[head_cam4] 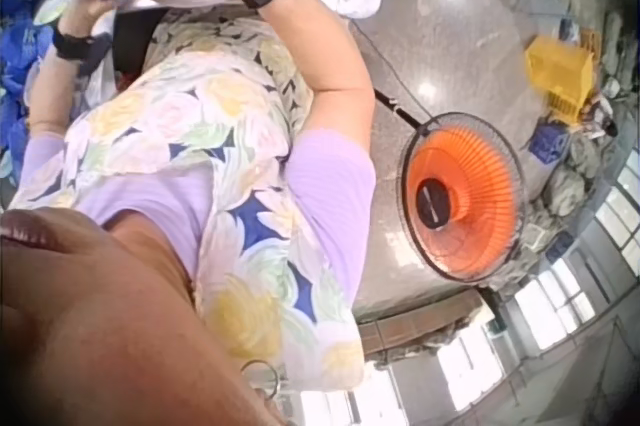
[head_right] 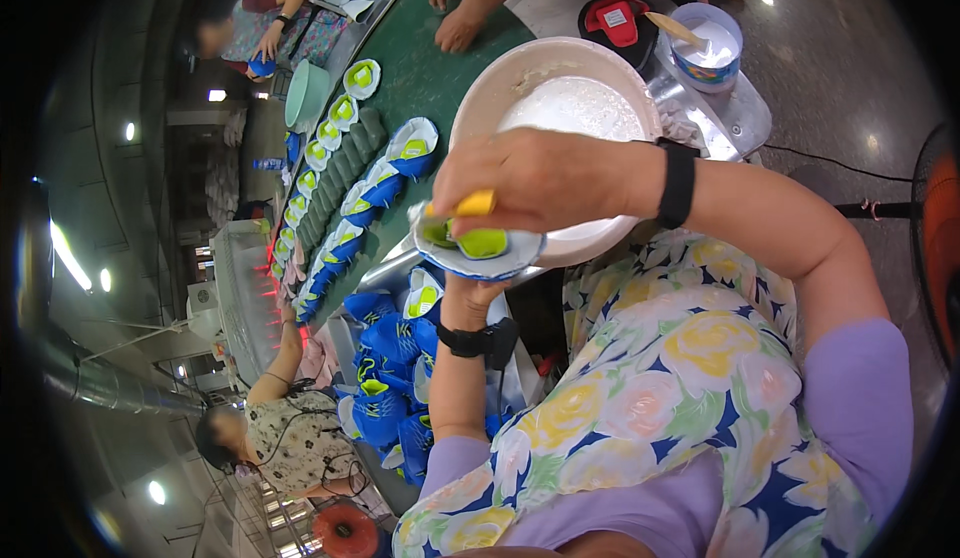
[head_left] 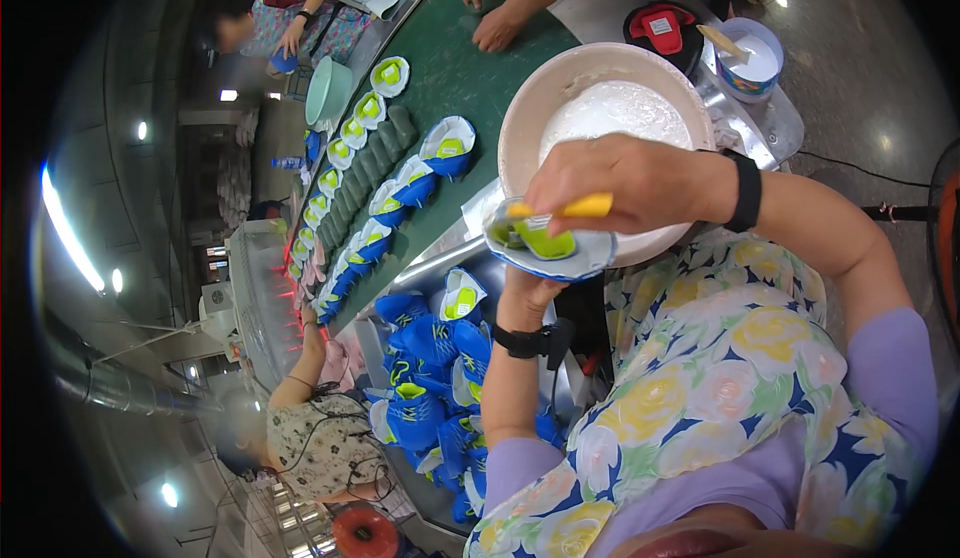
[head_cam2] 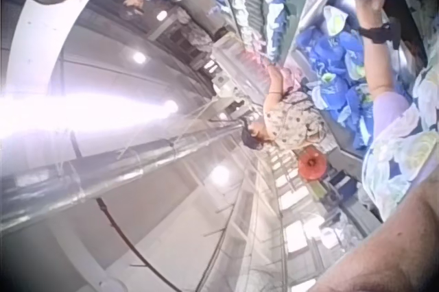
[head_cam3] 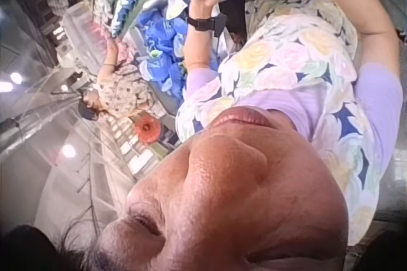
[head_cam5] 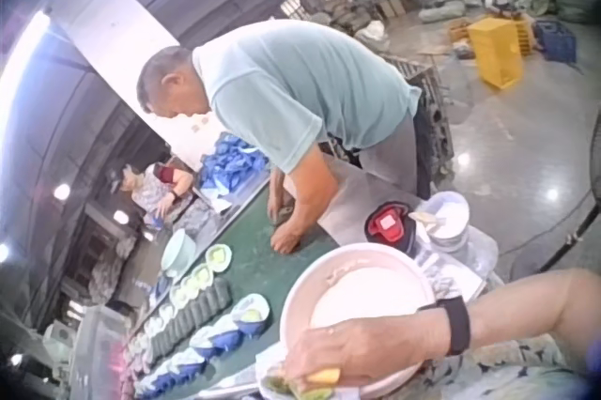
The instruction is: The person repeatedly picks up blue sneakers from a conveyor belt, dips a yellow brush into a bowl of white paint, and applies the paint to the inner lining of the shoes. The painted shoes are then placed back onto the moving conveyor belt.
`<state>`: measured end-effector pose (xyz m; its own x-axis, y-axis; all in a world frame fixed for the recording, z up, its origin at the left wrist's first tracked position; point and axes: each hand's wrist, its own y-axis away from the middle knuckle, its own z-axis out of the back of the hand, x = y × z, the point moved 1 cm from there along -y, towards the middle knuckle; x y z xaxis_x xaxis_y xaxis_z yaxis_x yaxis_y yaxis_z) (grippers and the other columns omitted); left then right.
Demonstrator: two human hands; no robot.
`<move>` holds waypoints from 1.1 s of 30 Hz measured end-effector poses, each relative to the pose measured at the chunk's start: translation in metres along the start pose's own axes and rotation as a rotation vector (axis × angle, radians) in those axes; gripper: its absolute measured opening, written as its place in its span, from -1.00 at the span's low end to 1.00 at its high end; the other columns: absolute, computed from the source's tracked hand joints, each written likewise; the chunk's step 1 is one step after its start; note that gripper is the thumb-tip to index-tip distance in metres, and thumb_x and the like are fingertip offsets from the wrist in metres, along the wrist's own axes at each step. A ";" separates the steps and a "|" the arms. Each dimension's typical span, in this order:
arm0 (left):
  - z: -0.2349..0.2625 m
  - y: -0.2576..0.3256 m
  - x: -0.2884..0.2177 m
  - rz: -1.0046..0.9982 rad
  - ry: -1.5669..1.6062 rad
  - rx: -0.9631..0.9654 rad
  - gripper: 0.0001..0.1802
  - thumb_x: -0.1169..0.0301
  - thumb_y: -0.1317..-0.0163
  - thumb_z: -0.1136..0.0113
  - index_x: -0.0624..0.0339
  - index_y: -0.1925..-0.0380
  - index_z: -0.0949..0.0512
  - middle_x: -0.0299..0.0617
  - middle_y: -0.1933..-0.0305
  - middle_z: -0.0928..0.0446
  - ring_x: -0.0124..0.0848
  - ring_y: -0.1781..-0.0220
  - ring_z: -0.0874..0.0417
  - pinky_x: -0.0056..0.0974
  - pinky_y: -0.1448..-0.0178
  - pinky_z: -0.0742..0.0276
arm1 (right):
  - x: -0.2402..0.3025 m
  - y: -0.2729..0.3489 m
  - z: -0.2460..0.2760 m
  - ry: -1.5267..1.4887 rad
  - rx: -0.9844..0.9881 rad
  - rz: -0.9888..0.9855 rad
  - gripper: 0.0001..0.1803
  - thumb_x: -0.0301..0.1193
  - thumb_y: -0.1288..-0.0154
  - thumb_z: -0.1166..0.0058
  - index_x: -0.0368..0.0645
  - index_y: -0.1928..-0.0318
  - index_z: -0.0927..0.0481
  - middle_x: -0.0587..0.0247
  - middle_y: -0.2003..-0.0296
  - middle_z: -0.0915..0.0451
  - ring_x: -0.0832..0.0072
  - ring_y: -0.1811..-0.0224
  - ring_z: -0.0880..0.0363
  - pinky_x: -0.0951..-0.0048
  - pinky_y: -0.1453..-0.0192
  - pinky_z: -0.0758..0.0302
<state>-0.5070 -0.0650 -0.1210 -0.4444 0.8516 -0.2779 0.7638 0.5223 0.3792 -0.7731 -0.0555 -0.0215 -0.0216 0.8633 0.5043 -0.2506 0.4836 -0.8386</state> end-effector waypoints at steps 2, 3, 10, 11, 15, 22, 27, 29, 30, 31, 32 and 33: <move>-0.102 -0.028 0.035 -0.252 0.009 -0.804 -0.38 -0.09 -0.43 0.09 0.21 -0.19 -0.43 0.11 -0.05 -0.61 -0.12 0.40 -0.75 -0.36 0.61 -0.64 | -0.005 -0.002 0.000 0.046 0.071 0.014 -0.81 -0.35 -0.37 -0.16 -0.16 0.12 -0.53 0.15 0.19 -0.58 0.19 0.11 -0.61 0.28 0.04 -0.57; -0.067 -0.016 0.024 -0.082 0.053 -0.404 -0.41 -0.06 -0.42 0.06 0.22 -0.17 -0.44 0.12 -0.02 -0.61 -0.18 0.45 -0.72 -0.40 0.66 -0.56 | -0.008 -0.005 -0.003 0.071 0.101 0.017 -0.82 -0.34 -0.38 -0.14 -0.16 0.14 -0.52 0.15 0.19 -0.58 0.19 0.12 -0.61 0.27 0.05 -0.57; -0.037 -0.004 0.008 -0.117 0.010 -0.225 -0.48 0.04 -0.41 -0.02 0.25 -0.12 -0.45 0.13 0.05 -0.63 -0.29 0.57 -0.65 -0.47 0.76 -0.38 | -0.016 -0.003 0.013 0.175 0.150 -0.333 -0.77 -0.31 -0.36 -0.17 -0.22 0.21 -0.50 0.02 0.40 -0.59 0.09 0.34 -0.64 0.24 0.24 -0.55; -0.046 -0.004 0.011 -0.177 -0.055 -0.302 -0.47 0.04 -0.40 -0.05 0.23 -0.15 -0.45 0.09 0.03 -0.63 -0.25 0.47 -0.72 -0.47 0.76 -0.42 | -0.016 -0.003 0.015 0.154 0.157 -0.410 -0.79 -0.32 -0.34 -0.19 -0.21 0.21 -0.51 0.04 0.39 -0.60 0.11 0.36 -0.64 0.27 0.25 -0.55; -0.039 -0.003 0.010 -0.427 -0.213 -0.138 -0.42 0.06 -0.42 -0.01 0.22 -0.28 -0.38 -0.03 -0.21 -0.54 -0.14 -0.20 -0.60 0.00 -0.28 -0.57 | -0.021 -0.004 0.024 0.140 0.205 -0.564 -0.76 -0.32 -0.33 -0.17 -0.26 0.24 -0.50 -0.05 0.45 -0.60 0.06 0.43 -0.62 0.24 0.31 -0.51; -0.043 0.001 -0.021 -0.510 -0.662 -0.430 -0.45 0.09 -0.43 -0.01 0.16 -0.30 -0.40 -0.07 -0.24 -0.53 -0.17 -0.19 -0.61 -0.03 -0.27 -0.57 | -0.015 -0.001 0.040 0.295 0.020 -0.481 -0.72 -0.31 -0.29 -0.20 -0.29 0.19 -0.53 -0.10 0.46 -0.60 0.03 0.39 -0.62 0.18 0.29 -0.49; -0.049 -0.003 -0.020 -0.626 -0.807 -0.405 -0.46 0.11 -0.43 -0.03 0.07 -0.33 -0.36 -0.14 -0.26 -0.51 -0.20 -0.22 -0.60 -0.04 -0.27 -0.57 | -0.029 0.000 0.015 0.263 0.099 -0.149 -0.82 -0.35 -0.35 -0.16 -0.17 0.14 -0.54 0.10 0.21 -0.60 0.15 0.15 -0.61 0.27 0.13 -0.53; -0.048 -0.004 -0.027 -0.644 -0.692 -0.420 -0.42 0.15 -0.44 -0.04 0.12 -0.38 -0.29 -0.12 -0.30 -0.46 -0.22 -0.26 -0.56 -0.08 -0.30 -0.53 | -0.029 0.002 0.019 0.282 0.199 -0.239 -0.80 -0.33 -0.34 -0.17 -0.18 0.15 -0.54 0.09 0.23 -0.60 0.16 0.17 -0.61 0.26 0.13 -0.53; -0.047 -0.005 -0.032 -0.651 -0.633 -0.426 -0.40 0.17 -0.44 -0.04 0.14 -0.41 -0.25 -0.11 -0.32 -0.44 -0.23 -0.28 -0.54 -0.10 -0.32 -0.52 | -0.028 0.005 0.021 0.293 0.250 -0.285 -0.80 -0.33 -0.34 -0.18 -0.18 0.16 -0.55 0.09 0.24 -0.60 0.16 0.18 -0.62 0.25 0.13 -0.53; -0.038 -0.007 -0.039 -0.686 -0.654 -0.438 -0.42 0.22 -0.44 -0.05 0.13 -0.40 -0.25 -0.11 -0.30 -0.45 -0.22 -0.29 -0.54 -0.06 -0.33 -0.50 | -0.030 0.009 0.024 0.248 0.239 -0.383 -0.79 -0.34 -0.31 -0.22 -0.19 0.16 -0.55 0.07 0.23 -0.60 0.14 0.21 -0.61 0.25 0.13 -0.53; -0.031 -0.009 -0.048 -0.739 -0.648 -0.496 -0.45 0.25 -0.43 -0.06 0.13 -0.37 -0.28 -0.11 -0.26 -0.48 -0.21 -0.23 -0.58 -0.08 -0.26 -0.55 | -0.030 0.014 0.027 0.241 0.157 -0.407 -0.79 -0.36 -0.30 -0.23 -0.20 0.16 -0.55 0.07 0.24 -0.61 0.15 0.21 -0.62 0.26 0.13 -0.53; -0.025 -0.013 -0.059 -0.790 -0.641 -0.553 -0.47 0.28 -0.42 -0.07 0.14 -0.34 -0.31 -0.10 -0.22 -0.52 -0.21 -0.18 -0.61 -0.09 -0.19 -0.60 | -0.030 0.021 0.032 0.234 0.074 -0.432 -0.80 -0.38 -0.30 -0.24 -0.21 0.16 -0.55 0.07 0.24 -0.61 0.16 0.22 -0.62 0.28 0.12 -0.53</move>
<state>-0.5023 -0.1207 -0.0875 -0.2670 0.1832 -0.9461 -0.0001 0.9818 0.1902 -0.8083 -0.0756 -0.0476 0.3148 0.6000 0.7355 -0.2573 0.7998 -0.5423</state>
